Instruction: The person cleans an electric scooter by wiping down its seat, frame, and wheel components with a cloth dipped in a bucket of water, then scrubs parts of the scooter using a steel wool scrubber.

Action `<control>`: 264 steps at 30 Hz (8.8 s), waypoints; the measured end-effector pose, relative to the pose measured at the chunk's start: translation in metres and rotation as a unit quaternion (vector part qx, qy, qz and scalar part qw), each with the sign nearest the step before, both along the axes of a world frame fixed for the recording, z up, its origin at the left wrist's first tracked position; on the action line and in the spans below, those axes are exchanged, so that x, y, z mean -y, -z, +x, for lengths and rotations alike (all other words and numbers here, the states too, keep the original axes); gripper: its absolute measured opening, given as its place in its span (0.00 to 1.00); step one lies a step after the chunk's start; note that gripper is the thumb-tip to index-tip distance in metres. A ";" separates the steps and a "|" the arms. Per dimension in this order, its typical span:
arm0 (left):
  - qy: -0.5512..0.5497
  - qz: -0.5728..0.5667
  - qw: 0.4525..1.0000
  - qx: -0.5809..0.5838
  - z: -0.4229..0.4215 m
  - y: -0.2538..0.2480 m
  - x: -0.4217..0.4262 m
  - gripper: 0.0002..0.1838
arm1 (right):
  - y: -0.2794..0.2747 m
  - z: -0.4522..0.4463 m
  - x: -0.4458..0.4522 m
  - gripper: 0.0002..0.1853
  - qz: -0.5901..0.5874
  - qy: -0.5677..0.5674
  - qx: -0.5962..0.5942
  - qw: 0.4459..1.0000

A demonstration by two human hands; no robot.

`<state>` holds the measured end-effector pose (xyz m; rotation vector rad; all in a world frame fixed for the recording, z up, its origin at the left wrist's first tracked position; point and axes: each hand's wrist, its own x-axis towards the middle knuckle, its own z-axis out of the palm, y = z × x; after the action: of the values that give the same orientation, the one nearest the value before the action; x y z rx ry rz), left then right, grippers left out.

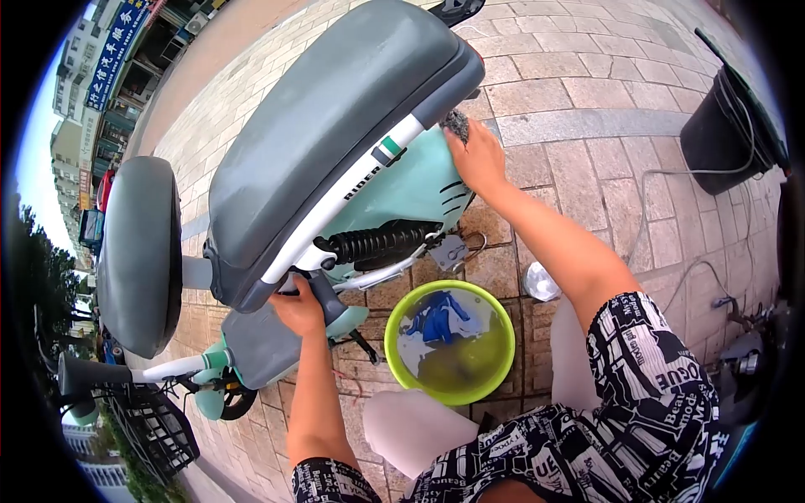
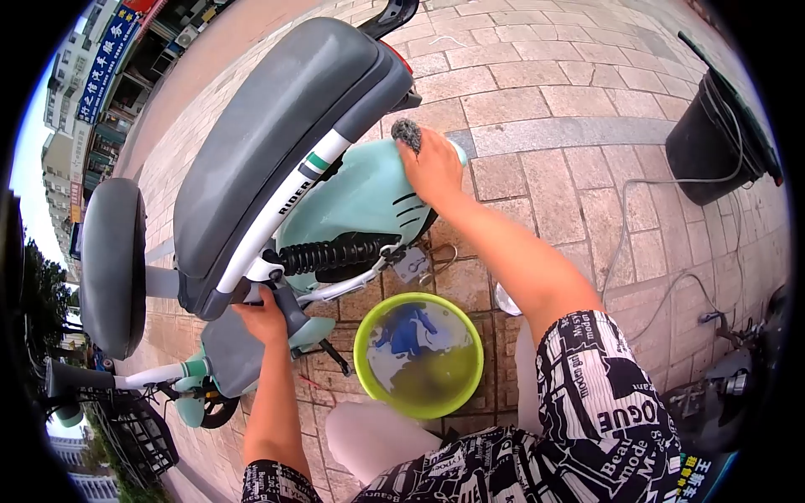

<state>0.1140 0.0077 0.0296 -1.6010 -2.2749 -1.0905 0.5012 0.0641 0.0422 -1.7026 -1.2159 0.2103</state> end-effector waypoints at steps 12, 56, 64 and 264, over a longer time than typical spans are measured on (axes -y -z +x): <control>0.008 0.046 0.999 -0.007 0.003 0.001 0.005 0.23 | 0.003 -0.037 0.001 0.19 0.116 -0.072 -0.067 0.988; 0.026 0.027 0.999 -0.004 0.008 -0.002 0.001 0.30 | -0.053 -0.117 -0.002 0.19 0.142 -0.279 0.206 0.927; 0.018 0.016 1.000 -0.004 0.006 0.004 0.001 0.32 | 0.001 -0.036 0.015 0.23 0.169 -0.096 0.069 0.978; -0.007 0.003 0.999 -0.038 -0.006 0.014 -0.003 0.29 | 0.089 -0.010 0.043 0.40 0.250 -0.237 0.343 0.874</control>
<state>0.1079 0.0105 0.0158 -1.5929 -2.2281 -1.0147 0.4912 0.0212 -0.0470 -1.0052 -2.0015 -0.4353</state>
